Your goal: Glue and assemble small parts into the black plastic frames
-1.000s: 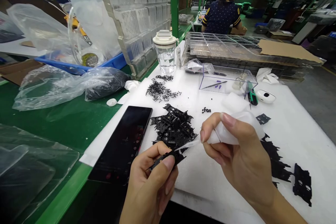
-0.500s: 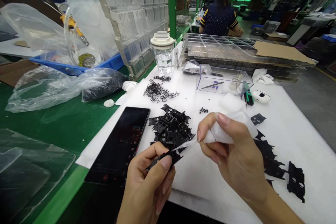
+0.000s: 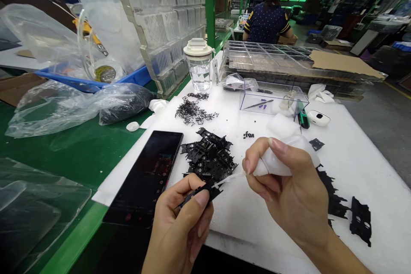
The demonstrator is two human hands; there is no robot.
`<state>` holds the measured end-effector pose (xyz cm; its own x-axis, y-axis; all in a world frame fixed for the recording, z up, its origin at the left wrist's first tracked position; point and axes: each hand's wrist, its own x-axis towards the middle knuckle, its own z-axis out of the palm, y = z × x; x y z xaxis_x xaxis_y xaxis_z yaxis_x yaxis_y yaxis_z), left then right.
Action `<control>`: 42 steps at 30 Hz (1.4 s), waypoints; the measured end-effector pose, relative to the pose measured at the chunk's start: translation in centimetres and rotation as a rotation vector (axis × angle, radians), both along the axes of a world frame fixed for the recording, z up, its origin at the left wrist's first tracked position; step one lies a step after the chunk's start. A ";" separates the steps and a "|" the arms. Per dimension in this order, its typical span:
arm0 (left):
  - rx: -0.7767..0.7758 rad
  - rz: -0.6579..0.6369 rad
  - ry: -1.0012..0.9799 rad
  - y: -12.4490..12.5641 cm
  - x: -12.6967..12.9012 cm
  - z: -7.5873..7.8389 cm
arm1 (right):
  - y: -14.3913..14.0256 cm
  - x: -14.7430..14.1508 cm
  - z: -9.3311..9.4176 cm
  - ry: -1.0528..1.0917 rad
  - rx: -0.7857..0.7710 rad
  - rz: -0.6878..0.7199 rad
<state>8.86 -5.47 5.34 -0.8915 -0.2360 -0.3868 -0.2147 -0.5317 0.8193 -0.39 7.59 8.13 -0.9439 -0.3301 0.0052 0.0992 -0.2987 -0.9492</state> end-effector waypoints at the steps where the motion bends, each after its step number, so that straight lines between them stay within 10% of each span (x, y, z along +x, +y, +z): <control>1: 0.001 0.004 0.000 0.0 0.0 0.0 | 0.0 0.0 0.0 0.000 -0.008 0.007; 33: -0.008 0.009 0.007 -0.1 0.0 0.0 | 0.2 0.0 0.0 0.053 0.008 0.064; 42: 0.026 -0.004 0.026 0.0 0.0 -0.4 | 2.2 -0.9 -0.7 0.167 0.125 -0.260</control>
